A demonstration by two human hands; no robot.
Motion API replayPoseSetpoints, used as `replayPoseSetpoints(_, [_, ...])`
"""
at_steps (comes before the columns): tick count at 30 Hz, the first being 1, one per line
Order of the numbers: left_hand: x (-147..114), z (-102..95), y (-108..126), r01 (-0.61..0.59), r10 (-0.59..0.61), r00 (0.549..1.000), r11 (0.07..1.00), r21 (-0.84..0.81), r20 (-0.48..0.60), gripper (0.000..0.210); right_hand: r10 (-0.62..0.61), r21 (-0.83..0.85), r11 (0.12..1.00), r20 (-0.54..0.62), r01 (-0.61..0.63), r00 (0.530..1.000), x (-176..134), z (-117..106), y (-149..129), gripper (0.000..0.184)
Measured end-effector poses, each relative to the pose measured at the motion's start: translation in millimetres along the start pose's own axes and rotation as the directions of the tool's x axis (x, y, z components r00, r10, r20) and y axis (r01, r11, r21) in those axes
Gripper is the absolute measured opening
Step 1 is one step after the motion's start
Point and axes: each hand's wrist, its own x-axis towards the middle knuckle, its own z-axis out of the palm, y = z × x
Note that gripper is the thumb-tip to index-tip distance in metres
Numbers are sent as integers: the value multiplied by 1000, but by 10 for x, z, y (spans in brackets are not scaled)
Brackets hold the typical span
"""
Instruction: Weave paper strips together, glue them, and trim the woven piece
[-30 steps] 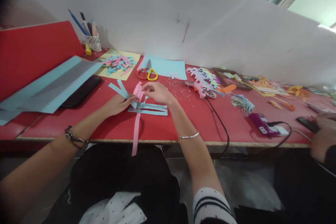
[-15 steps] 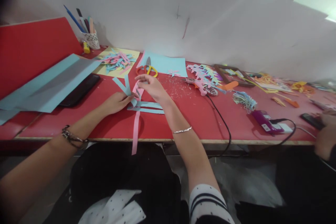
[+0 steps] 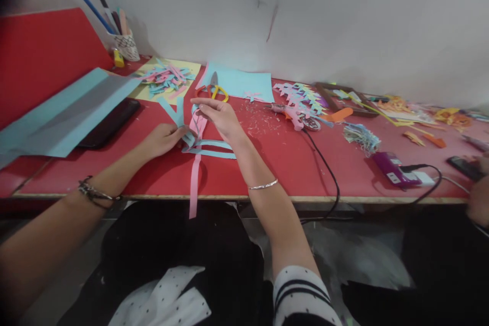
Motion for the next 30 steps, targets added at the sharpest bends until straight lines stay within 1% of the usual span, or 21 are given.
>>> replayPoseSetpoints(4, [1,3,-1,9,-9,1000,999,-45,-13,46,4,11,1000,-21,-4,1000,-21,19,-26,20])
replayPoseSetpoints(11, [12,3,-2,93,-91,992,995,22,-84,47,20,-47,999,-11,-21,1000,-23,20,-11,21])
replayPoseSetpoints(15, [2,6,1,67,-66,994,998,3,-83,39,5,-42,999,52,-3,999,-55,34,-32,23])
replayPoseSetpoints(19, [-6,15,-2,46,-48,996,999,-23,-75,33,30,-66,998,120,-22,992,-92,67,-70,24])
replayPoseSetpoints(22, [-2,27,-32,31,-33,998,999,-41,-52,27,28,-27,999,154,-24,988,-101,84,-78,25])
replayPoseSetpoints(26, [8,37,-63,-17,14,999,997,-71,-34,26,33,6,999,204,-35,978,-100,94,-67,26])
replayPoseSetpoints(30, [12,38,-41,-24,21,999,997,-68,-33,23,36,5,999,249,-39,968,-105,104,-48,28])
